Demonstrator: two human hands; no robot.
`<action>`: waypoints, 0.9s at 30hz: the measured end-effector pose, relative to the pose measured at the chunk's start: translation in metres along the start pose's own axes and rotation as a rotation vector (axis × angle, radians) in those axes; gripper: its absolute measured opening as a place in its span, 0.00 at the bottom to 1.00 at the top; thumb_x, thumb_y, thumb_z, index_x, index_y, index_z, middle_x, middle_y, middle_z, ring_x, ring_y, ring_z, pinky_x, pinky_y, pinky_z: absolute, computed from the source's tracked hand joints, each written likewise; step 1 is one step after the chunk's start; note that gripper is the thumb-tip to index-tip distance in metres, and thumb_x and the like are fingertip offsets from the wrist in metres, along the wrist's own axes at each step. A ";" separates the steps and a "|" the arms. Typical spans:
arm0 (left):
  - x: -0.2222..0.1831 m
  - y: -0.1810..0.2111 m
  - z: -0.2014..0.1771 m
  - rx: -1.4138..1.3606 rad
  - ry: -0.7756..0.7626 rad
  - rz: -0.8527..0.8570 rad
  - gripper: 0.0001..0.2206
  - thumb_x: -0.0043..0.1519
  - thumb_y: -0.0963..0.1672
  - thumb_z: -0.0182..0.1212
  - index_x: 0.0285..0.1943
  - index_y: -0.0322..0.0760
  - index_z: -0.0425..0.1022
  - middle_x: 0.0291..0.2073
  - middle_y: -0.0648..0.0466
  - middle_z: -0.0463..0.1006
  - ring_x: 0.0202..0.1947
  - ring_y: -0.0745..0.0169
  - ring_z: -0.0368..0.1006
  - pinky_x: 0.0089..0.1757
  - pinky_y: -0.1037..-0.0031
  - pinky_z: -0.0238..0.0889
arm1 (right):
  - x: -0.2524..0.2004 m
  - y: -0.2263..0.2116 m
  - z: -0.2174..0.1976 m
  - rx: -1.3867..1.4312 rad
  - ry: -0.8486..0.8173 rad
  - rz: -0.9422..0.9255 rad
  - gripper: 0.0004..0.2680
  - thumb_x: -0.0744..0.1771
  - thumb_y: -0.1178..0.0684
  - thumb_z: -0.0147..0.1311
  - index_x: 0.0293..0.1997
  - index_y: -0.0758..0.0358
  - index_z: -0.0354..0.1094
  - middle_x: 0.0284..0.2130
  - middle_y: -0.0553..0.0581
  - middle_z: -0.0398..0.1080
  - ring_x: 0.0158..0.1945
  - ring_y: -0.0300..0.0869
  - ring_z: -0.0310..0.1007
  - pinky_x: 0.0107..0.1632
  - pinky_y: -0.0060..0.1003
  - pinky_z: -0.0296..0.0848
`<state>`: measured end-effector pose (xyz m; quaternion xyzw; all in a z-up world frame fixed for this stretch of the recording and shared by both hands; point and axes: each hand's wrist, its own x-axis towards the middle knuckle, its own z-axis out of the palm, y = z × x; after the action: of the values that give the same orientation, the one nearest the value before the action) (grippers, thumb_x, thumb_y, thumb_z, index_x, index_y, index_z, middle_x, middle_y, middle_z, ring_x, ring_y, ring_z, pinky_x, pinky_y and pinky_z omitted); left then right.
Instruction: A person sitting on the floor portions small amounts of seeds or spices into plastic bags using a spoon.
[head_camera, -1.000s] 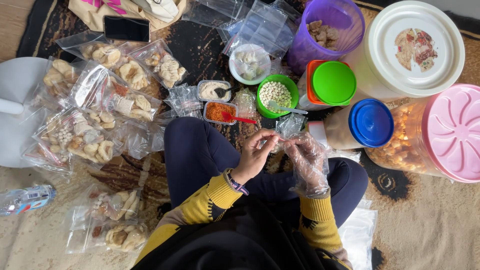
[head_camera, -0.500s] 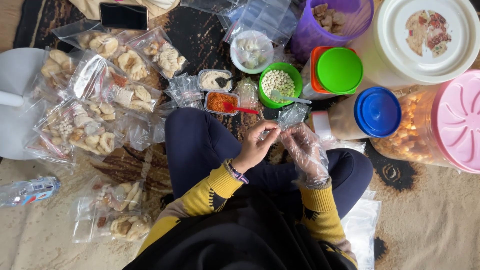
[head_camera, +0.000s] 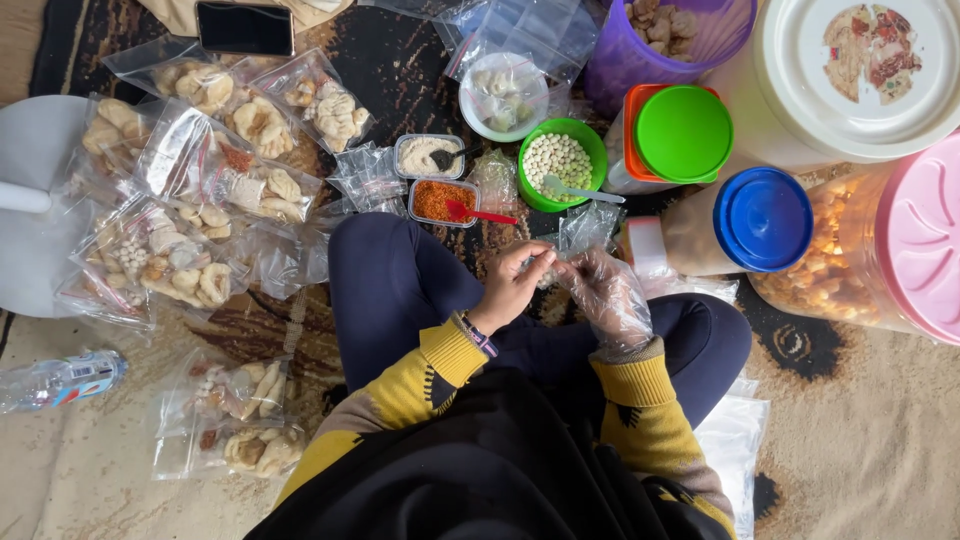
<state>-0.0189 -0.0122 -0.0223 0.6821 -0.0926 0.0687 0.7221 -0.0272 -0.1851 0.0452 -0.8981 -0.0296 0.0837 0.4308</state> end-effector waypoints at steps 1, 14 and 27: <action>-0.003 -0.008 0.003 -0.018 -0.020 -0.036 0.07 0.68 0.41 0.60 0.40 0.32 0.81 0.36 0.46 0.82 0.43 0.55 0.78 0.47 0.64 0.69 | 0.001 0.003 0.000 -0.031 -0.020 0.054 0.11 0.68 0.40 0.61 0.37 0.56 0.73 0.29 0.59 0.75 0.40 0.58 0.77 0.43 0.51 0.73; 0.006 -0.048 -0.017 0.254 -0.152 -0.073 0.07 0.69 0.40 0.56 0.39 0.37 0.78 0.28 0.49 0.78 0.38 0.48 0.75 0.43 0.63 0.67 | -0.005 -0.023 -0.009 0.295 0.004 0.217 0.16 0.64 0.45 0.68 0.52 0.60 0.75 0.40 0.65 0.79 0.47 0.53 0.79 0.50 0.50 0.77; -0.011 -0.126 -0.015 1.119 -0.620 0.264 0.07 0.66 0.43 0.54 0.35 0.42 0.75 0.34 0.58 0.70 0.45 0.60 0.60 0.49 0.60 0.49 | 0.013 0.083 -0.026 1.126 0.630 0.334 0.13 0.69 0.41 0.46 0.45 0.60 0.68 0.29 0.53 0.72 0.32 0.34 0.72 0.32 0.20 0.72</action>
<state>-0.0005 -0.0048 -0.1478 0.9261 -0.3299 -0.0052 0.1832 -0.0112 -0.2555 -0.0055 -0.5101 0.2855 -0.1143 0.8033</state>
